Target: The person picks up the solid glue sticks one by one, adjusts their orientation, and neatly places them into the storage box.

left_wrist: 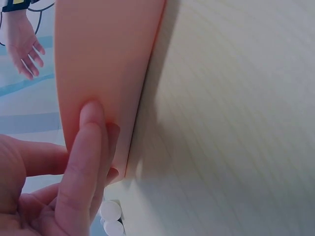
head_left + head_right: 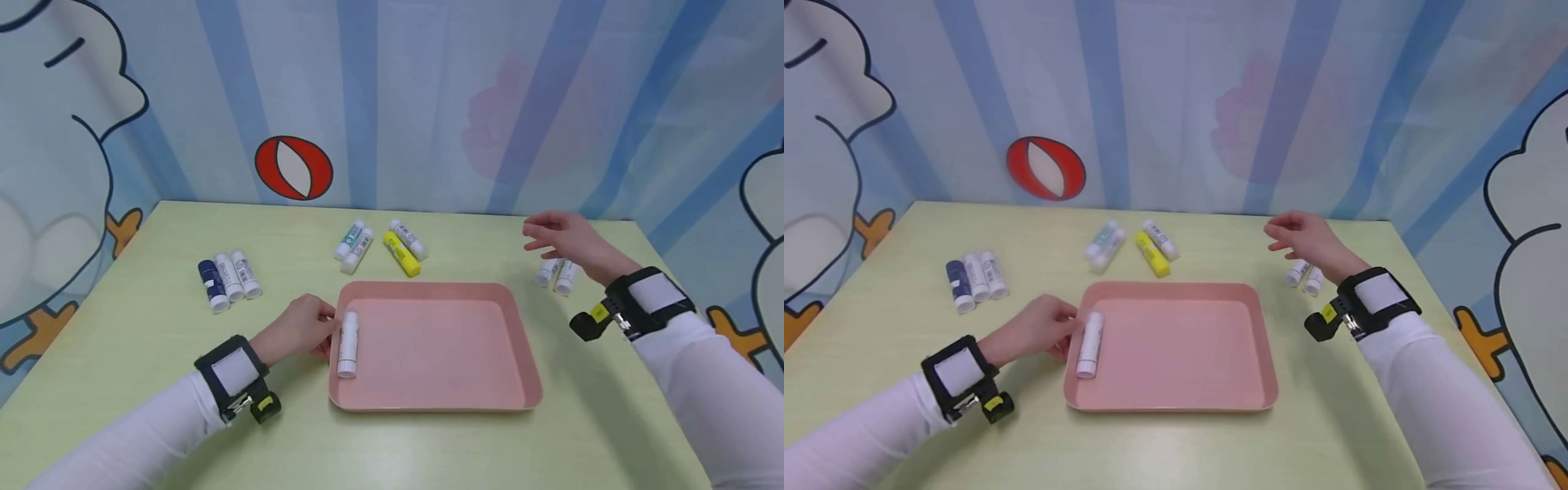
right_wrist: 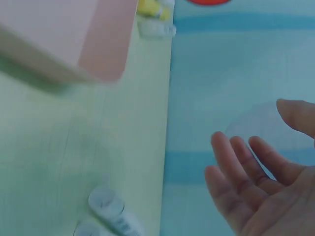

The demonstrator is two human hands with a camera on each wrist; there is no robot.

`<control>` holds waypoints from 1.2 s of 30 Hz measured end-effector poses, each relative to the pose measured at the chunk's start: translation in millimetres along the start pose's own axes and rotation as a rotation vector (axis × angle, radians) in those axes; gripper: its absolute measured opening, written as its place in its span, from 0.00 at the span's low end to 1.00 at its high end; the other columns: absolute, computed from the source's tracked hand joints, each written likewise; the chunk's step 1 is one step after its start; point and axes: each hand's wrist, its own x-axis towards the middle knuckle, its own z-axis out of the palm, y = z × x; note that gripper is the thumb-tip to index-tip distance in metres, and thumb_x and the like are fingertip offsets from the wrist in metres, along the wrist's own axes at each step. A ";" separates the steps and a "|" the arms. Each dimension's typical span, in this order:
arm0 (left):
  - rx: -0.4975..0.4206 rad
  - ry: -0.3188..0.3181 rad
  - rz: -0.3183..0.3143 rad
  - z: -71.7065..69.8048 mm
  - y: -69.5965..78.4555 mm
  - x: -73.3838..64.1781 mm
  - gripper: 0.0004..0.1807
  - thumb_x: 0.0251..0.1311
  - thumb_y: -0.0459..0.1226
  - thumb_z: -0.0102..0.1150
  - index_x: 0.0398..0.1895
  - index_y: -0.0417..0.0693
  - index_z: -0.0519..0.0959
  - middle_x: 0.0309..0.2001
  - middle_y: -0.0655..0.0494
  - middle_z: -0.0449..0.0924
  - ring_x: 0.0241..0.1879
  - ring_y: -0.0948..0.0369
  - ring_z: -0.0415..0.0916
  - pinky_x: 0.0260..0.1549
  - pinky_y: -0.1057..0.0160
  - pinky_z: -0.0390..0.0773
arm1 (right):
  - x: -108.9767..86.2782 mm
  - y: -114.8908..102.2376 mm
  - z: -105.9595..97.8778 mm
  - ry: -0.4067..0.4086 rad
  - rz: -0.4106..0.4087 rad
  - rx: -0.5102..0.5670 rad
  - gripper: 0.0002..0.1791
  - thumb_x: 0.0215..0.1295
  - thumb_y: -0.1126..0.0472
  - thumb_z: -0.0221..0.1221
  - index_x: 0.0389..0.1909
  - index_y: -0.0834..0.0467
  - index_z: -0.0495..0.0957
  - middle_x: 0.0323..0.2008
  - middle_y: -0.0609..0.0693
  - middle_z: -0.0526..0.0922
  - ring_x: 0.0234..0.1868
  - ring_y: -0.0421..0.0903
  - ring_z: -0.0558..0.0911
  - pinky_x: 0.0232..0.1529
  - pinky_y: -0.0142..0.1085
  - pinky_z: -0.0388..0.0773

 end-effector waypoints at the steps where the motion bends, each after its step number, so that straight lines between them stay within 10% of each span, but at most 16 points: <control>1: 0.000 0.000 0.005 -0.1 -0.4 0.0 0.15 0.68 0.31 0.52 0.51 0.29 0.78 0.22 0.52 0.80 0.19 0.62 0.77 0.22 0.63 0.80 | 1.4 3.8 -3.1 0.030 0.010 -0.003 0.36 0.75 0.46 0.46 0.71 0.68 0.55 0.65 0.67 0.65 0.61 0.59 0.71 0.60 0.51 0.68; 16: -0.008 0.013 -0.015 1.1 0.2 3.0 0.15 0.68 0.31 0.52 0.51 0.29 0.78 0.21 0.52 0.80 0.19 0.61 0.78 0.22 0.64 0.80 | 15.3 83.0 -19.6 0.441 0.061 -0.320 0.35 0.75 0.48 0.44 0.62 0.79 0.59 0.55 0.77 0.66 0.52 0.71 0.69 0.48 0.60 0.69; 31: -0.021 0.009 0.010 0.7 -2.0 0.9 0.15 0.68 0.31 0.52 0.51 0.28 0.78 0.20 0.52 0.80 0.18 0.61 0.78 0.21 0.63 0.80 | 15.3 93.9 -8.7 0.351 0.297 -0.341 0.36 0.72 0.53 0.46 0.60 0.85 0.55 0.54 0.82 0.64 0.53 0.73 0.69 0.51 0.59 0.69; 36: -0.025 0.010 -0.011 0.8 -1.0 -0.6 0.16 0.68 0.31 0.52 0.53 0.28 0.77 0.22 0.51 0.80 0.19 0.61 0.78 0.22 0.64 0.80 | 16.7 98.7 -7.2 0.351 0.280 -0.370 0.25 0.69 0.54 0.49 0.30 0.76 0.70 0.25 0.63 0.71 0.28 0.57 0.72 0.28 0.44 0.69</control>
